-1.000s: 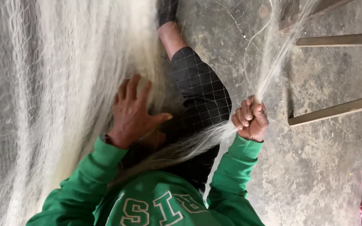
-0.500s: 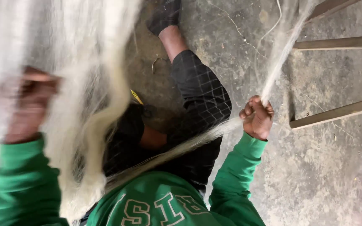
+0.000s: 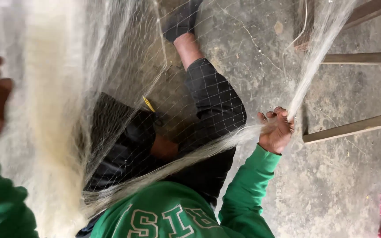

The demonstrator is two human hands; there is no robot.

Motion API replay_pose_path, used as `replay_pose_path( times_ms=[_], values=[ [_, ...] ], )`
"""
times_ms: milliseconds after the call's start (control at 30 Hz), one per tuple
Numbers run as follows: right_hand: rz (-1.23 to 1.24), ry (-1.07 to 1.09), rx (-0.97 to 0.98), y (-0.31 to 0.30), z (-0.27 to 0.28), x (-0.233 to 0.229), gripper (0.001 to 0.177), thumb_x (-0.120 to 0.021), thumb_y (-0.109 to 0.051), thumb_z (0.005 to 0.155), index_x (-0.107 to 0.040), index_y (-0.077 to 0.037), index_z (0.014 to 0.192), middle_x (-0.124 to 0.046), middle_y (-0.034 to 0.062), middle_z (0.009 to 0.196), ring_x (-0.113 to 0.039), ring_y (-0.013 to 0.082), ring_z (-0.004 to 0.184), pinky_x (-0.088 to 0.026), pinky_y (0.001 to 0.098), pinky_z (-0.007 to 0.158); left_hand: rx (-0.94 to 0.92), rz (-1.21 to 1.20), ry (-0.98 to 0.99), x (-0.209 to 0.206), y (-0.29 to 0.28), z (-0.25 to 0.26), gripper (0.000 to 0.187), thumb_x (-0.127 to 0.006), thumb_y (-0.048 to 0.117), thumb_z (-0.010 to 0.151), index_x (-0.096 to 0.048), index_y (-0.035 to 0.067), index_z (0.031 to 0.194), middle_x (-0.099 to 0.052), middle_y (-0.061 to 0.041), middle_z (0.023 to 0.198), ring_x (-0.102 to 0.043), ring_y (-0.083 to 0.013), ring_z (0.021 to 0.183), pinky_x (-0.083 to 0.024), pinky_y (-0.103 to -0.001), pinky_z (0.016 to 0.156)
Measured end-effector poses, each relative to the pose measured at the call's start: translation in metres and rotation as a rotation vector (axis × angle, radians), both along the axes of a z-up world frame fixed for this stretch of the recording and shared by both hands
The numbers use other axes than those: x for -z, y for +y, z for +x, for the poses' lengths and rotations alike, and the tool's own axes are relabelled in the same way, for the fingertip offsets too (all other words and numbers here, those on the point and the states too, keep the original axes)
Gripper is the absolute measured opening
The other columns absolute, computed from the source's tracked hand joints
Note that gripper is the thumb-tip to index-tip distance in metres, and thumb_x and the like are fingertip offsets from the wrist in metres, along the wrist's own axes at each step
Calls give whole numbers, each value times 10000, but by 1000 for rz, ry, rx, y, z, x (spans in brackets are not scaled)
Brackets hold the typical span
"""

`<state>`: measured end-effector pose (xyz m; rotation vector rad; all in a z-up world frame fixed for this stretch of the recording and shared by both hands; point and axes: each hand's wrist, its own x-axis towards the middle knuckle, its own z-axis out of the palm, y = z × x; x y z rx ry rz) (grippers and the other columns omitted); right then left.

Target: The person repairs a fishing net by cutting sections of the net with handheld scissors while holding the net taut, then pulling the net with both hands.

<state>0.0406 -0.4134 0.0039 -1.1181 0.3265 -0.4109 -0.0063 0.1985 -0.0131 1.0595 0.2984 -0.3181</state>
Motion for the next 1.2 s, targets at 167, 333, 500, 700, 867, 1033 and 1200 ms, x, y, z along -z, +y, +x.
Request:
replay_pose_path(
  times_ms=[167,333,500,700,867,1033,1200],
  values=[
    [159,-84,-210,-12,0,-1,149,-685,-201,747,-571,-106,756,-501,33,883,-496,148,708,-427,322,654,-143,885,-968,-84,-161,-24,134,-501,81,837,-619,26,870,-559,-229,1060,-584,-276,915,-516,-342,818],
    [322,-51,-233,-33,-2,2,94,-537,-157,869,-549,-113,787,-459,-12,736,-379,88,554,-333,233,483,4,1165,-1304,-55,-191,42,115,-453,30,888,-549,-31,904,-548,-203,1013,-551,-327,947,-498,-400,784],
    [310,-157,-377,-34,-13,-14,161,-429,-128,925,-518,-108,792,-318,-45,607,-257,69,461,-245,197,352,-110,1337,-950,63,-107,82,278,-544,80,916,-504,-90,1133,-504,-302,1169,-495,-447,1043,-402,-456,894],
    [219,-95,-269,-26,-9,-17,177,-492,-152,898,-523,-126,726,-377,-48,566,-321,66,420,-292,199,326,-372,1396,-848,36,-38,54,204,-529,-24,1063,-453,-200,1133,-434,-363,1105,-425,-463,1089,-343,-450,950],
    [228,-85,-352,-26,-4,-4,121,-542,-213,874,-571,-132,788,-418,-49,610,-340,70,460,-290,204,392,-417,1566,-1052,-13,-107,26,85,-538,-64,881,-528,-111,952,-587,-250,933,-571,-369,805,-484,-448,687],
    [217,-47,-336,-18,-8,-3,138,-558,-224,860,-564,-123,768,-433,-39,603,-371,77,456,-298,217,418,-404,1728,-922,-38,-217,-7,176,-662,190,815,-583,98,941,-544,-113,1166,-478,-342,1110,-323,-491,838],
    [163,-132,-461,-41,-15,15,166,-404,-248,937,-495,-114,900,-410,-32,649,-412,82,509,-396,218,478,-347,1422,-817,-22,-290,5,503,-710,384,690,-537,59,1032,-481,-175,1177,-427,-404,1119,-327,-507,868]
  ],
)
